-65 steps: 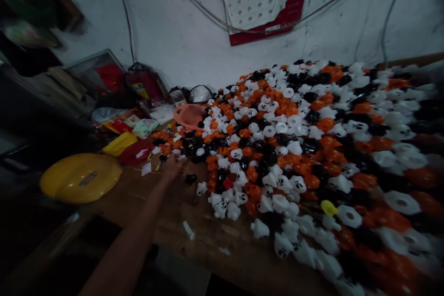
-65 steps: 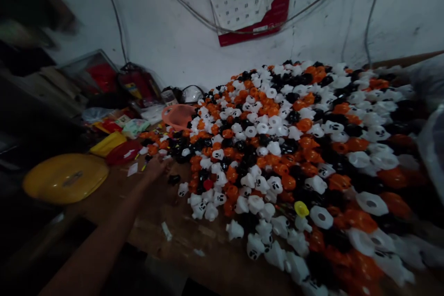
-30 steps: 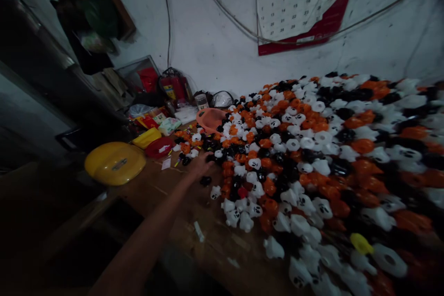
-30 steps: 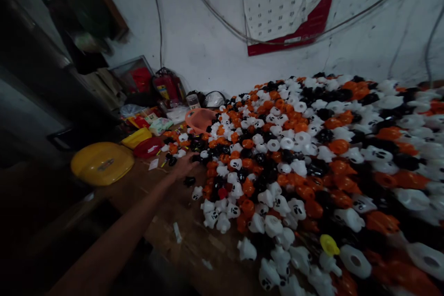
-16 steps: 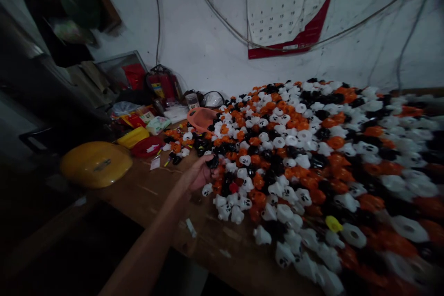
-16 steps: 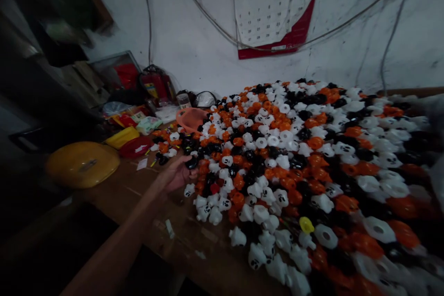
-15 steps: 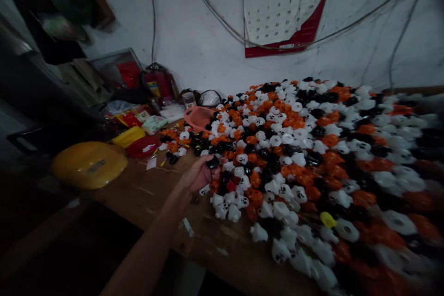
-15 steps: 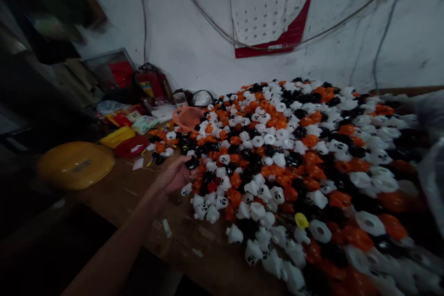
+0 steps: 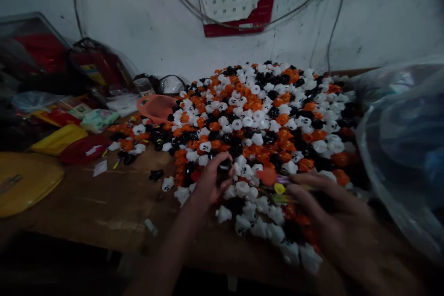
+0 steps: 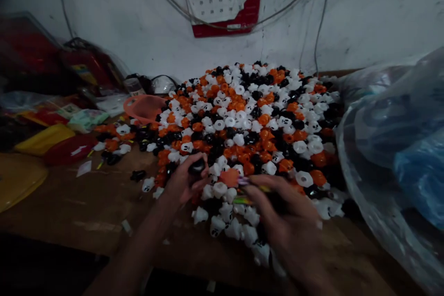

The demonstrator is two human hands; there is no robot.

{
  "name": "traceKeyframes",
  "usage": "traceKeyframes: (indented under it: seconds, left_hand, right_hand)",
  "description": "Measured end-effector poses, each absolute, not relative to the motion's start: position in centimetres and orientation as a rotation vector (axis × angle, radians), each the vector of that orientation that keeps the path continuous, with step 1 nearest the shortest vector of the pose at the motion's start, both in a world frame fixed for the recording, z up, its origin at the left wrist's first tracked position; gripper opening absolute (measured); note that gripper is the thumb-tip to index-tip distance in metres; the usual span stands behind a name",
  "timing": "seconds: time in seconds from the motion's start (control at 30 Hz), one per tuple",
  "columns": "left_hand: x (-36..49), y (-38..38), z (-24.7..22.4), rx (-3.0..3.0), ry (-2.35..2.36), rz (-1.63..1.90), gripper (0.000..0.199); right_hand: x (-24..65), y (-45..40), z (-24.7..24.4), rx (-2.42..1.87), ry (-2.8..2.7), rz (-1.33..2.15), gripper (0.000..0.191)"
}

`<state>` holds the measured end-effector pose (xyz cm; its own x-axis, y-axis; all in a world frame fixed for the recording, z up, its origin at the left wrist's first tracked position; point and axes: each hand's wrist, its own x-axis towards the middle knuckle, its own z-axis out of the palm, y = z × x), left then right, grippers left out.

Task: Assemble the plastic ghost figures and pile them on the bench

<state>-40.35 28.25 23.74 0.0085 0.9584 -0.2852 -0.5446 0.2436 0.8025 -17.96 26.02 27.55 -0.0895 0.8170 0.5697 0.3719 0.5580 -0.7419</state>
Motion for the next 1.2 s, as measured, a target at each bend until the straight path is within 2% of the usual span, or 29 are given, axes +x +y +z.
traceKeyframes:
  seconds: [0.1,0.3,0.43,0.6,0.77,0.93,1.03,1.2]
  left_hand:
    - [-39.3,26.9,24.3,0.635,1.058,1.315,0.030]
    - [-39.7,25.2,24.3,0.671,1.292,1.365,0.043]
    - [-40.1,24.9,24.0,0.784,1.357,1.328,0.047]
    - [-40.5,24.4,24.4,1.149,1.429,1.246,0.046]
    - [-40.2,24.2,25.1,1.312,1.394,1.153,0.038]
    - [-39.3,24.3,24.6,1.432,1.437,1.058,0.031]
    - [-38.5,24.0,24.4,1.417,1.414,1.073,0.030]
    - [-36.5,23.0,25.1,1.325,1.477,1.236,0.031]
  right_hand:
    - [-21.1,27.1,26.2,-0.958,-1.663,0.580,0.007]
    - [-23.5,27.0,25.0,-0.804,-1.877,0.619,0.015]
    - [-23.1,26.9,25.3,-0.779,-2.068,0.494,0.020]
    - [-22.3,27.2,25.7,-0.688,-2.249,0.525,0.017]
    - [-22.0,26.9,24.8,-0.592,-2.308,0.391,0.032]
    - [-21.3,26.0,24.2,-0.639,-2.339,0.126,0.021]
    - [-21.2,25.1,23.9,-0.623,-2.326,0.090,0.025]
    - [-22.7,23.0,22.8,-0.825,-2.034,0.156,0.019]
